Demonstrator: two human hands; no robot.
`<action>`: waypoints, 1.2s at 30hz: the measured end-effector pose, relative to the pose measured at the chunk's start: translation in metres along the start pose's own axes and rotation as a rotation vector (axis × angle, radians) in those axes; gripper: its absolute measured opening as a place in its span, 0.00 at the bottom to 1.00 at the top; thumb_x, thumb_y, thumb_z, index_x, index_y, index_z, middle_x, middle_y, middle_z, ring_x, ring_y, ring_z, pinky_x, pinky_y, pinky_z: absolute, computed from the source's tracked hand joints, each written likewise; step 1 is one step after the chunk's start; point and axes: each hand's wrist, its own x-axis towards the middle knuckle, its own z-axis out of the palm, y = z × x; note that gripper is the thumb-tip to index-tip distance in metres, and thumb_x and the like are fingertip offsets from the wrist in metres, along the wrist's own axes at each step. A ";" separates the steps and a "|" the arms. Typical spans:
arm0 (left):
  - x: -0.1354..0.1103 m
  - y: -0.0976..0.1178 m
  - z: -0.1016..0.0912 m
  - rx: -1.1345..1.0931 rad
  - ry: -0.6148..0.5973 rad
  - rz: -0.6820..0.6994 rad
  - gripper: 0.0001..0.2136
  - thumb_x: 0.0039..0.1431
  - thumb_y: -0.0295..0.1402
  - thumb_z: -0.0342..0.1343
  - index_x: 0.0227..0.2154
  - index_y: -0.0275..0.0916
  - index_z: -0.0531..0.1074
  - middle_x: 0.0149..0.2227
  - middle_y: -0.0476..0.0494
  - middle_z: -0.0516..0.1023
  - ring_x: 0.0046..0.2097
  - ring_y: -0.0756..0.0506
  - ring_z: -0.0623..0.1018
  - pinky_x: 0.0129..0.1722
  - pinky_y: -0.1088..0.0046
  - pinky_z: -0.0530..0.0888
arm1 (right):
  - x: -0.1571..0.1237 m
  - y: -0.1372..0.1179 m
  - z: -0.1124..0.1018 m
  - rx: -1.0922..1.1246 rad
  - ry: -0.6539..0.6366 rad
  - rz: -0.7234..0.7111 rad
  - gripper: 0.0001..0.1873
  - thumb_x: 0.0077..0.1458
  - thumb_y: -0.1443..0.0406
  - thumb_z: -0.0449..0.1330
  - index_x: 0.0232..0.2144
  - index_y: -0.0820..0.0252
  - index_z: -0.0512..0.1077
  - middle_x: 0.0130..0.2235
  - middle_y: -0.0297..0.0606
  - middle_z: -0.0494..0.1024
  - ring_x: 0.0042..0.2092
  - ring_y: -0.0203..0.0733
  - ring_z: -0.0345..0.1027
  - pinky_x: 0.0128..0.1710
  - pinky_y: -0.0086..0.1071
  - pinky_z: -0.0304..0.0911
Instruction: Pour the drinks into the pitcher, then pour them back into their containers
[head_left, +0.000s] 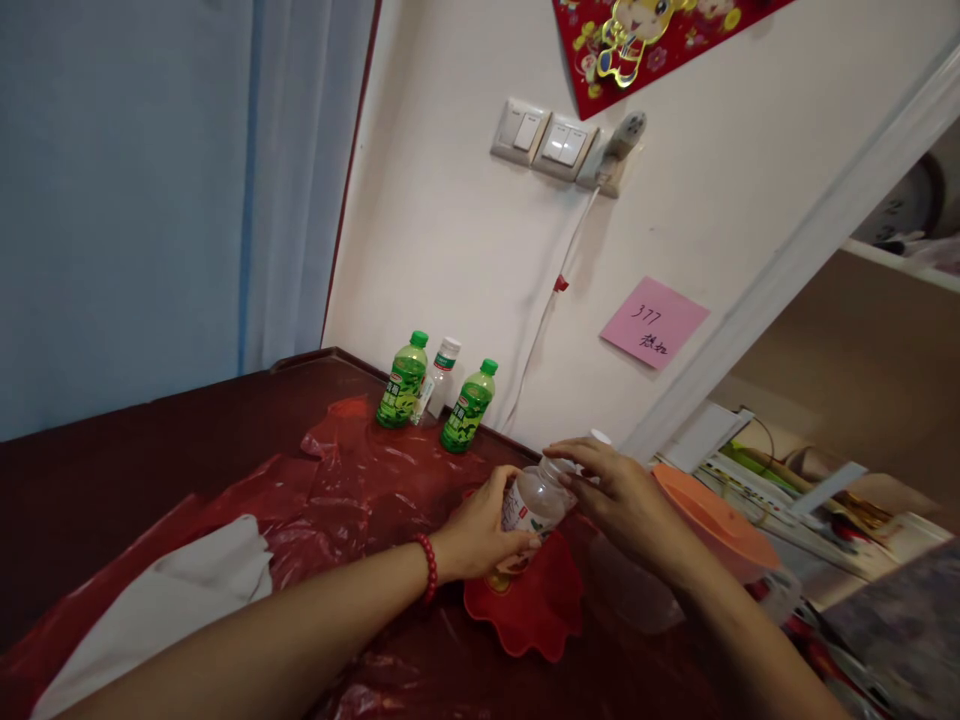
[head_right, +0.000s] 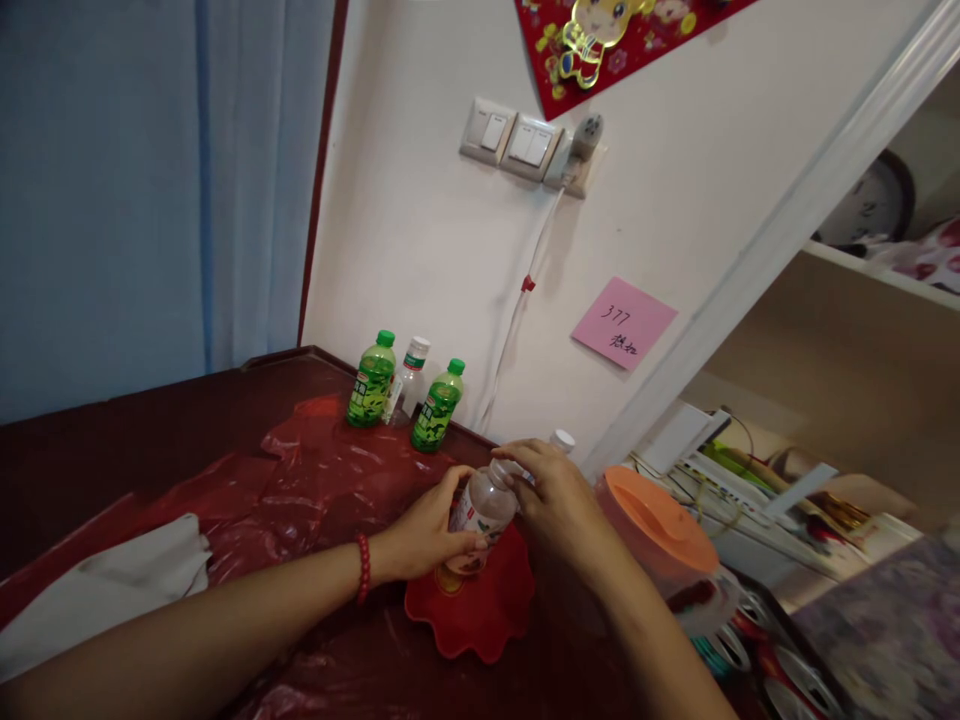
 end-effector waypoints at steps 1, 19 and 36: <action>0.000 0.000 0.000 -0.002 0.000 0.003 0.32 0.47 0.30 0.67 0.55 0.41 0.60 0.55 0.37 0.74 0.54 0.37 0.75 0.54 0.59 0.70 | 0.000 0.000 0.001 -0.008 0.010 0.011 0.16 0.58 0.70 0.54 0.45 0.56 0.77 0.48 0.42 0.76 0.48 0.47 0.70 0.42 0.38 0.69; 0.001 0.000 0.000 0.006 -0.002 -0.020 0.32 0.46 0.31 0.67 0.54 0.42 0.61 0.54 0.38 0.75 0.53 0.37 0.75 0.54 0.60 0.70 | -0.003 0.000 0.013 -0.119 0.159 0.083 0.13 0.59 0.60 0.56 0.42 0.58 0.77 0.40 0.41 0.77 0.41 0.48 0.70 0.39 0.39 0.64; 0.005 0.017 -0.008 -0.063 -0.050 0.013 0.26 0.50 0.32 0.64 0.51 0.41 0.60 0.53 0.37 0.74 0.55 0.37 0.74 0.56 0.56 0.68 | -0.095 -0.022 0.030 -0.054 0.252 0.100 0.07 0.68 0.61 0.54 0.40 0.54 0.71 0.39 0.38 0.73 0.41 0.47 0.67 0.40 0.37 0.60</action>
